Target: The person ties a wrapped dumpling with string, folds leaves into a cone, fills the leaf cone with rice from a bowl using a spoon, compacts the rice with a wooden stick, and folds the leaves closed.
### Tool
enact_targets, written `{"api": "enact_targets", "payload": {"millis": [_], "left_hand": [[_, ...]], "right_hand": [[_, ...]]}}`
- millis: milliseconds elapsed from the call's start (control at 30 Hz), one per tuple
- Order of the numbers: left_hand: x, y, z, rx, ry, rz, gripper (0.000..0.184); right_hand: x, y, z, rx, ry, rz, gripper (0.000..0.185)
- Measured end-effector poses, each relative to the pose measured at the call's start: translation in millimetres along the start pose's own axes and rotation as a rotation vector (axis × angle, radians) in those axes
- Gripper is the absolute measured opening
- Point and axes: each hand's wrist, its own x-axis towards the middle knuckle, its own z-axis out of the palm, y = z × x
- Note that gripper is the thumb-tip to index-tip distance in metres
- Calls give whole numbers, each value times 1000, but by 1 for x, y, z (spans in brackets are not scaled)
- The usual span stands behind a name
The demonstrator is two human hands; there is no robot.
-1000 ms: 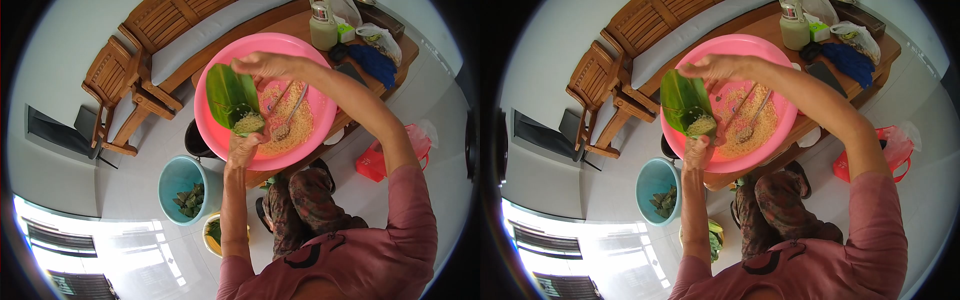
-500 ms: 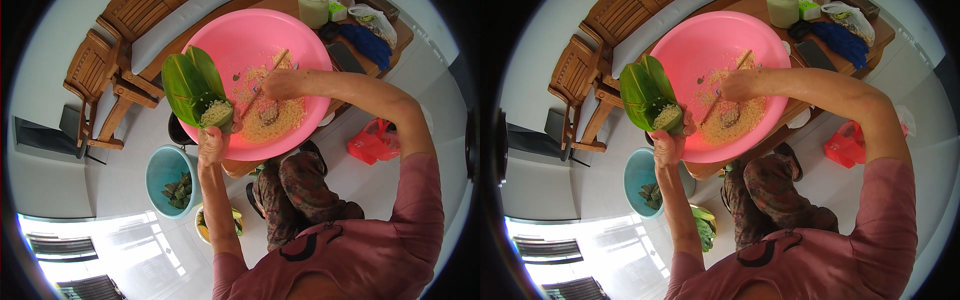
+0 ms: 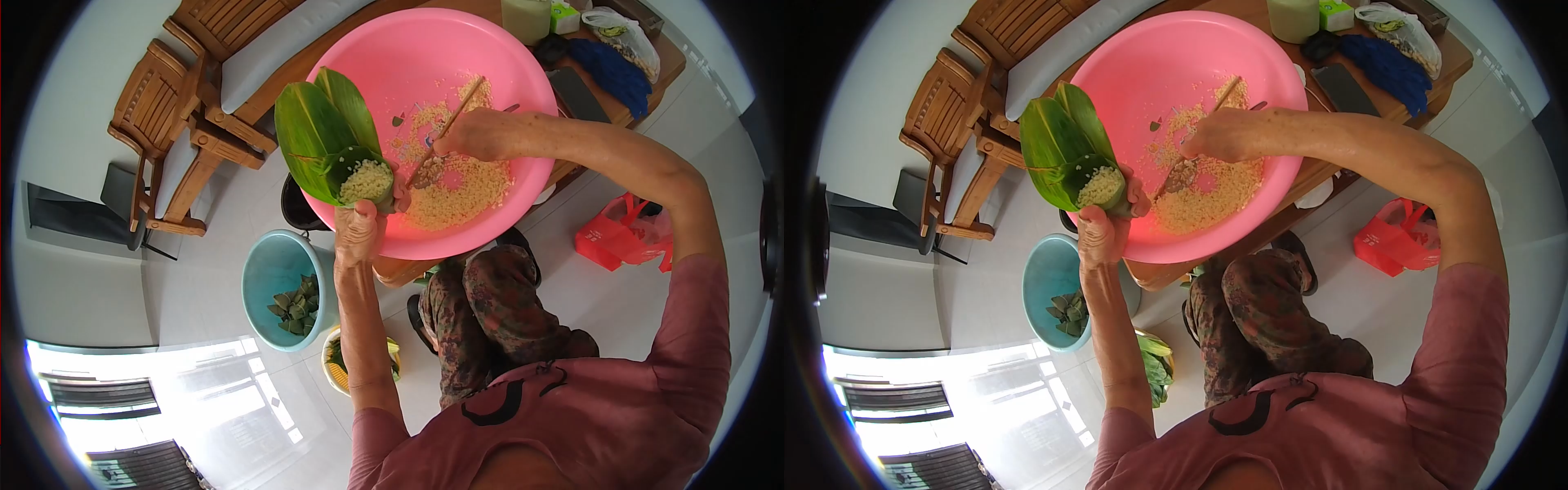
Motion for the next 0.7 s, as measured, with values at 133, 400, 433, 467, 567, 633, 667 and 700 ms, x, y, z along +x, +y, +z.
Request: {"api": "enact_targets", "payload": {"millis": [133,400,433,467,567,633,667,700], "left_hand": [[0,2,7,23,24,26,90],[-1,-4,3,48,13,12,87],[-2,-4,3,51,19,1,87],[-2,-3,2,54,23,-8,86],[-1,-3,2,38,18,1,83],[0,-5,2,32,29,42,80],[1,-6,2,28,35,61,79],[1,-6,1,32,41,68,78]], "right_hand": [[-4,-11,2,-33,-68,-150,19],[-9,-7,-23,297,-292,108,17],[-9,-4,-25,287,-266,98,17],[-10,1,-27,277,-239,89,17],[-16,-5,-52,211,-230,151,17],[-18,-12,-78,187,-213,180,18],[-19,-12,-90,195,-192,180,18],[-22,-14,-102,204,-172,180,18]]}}
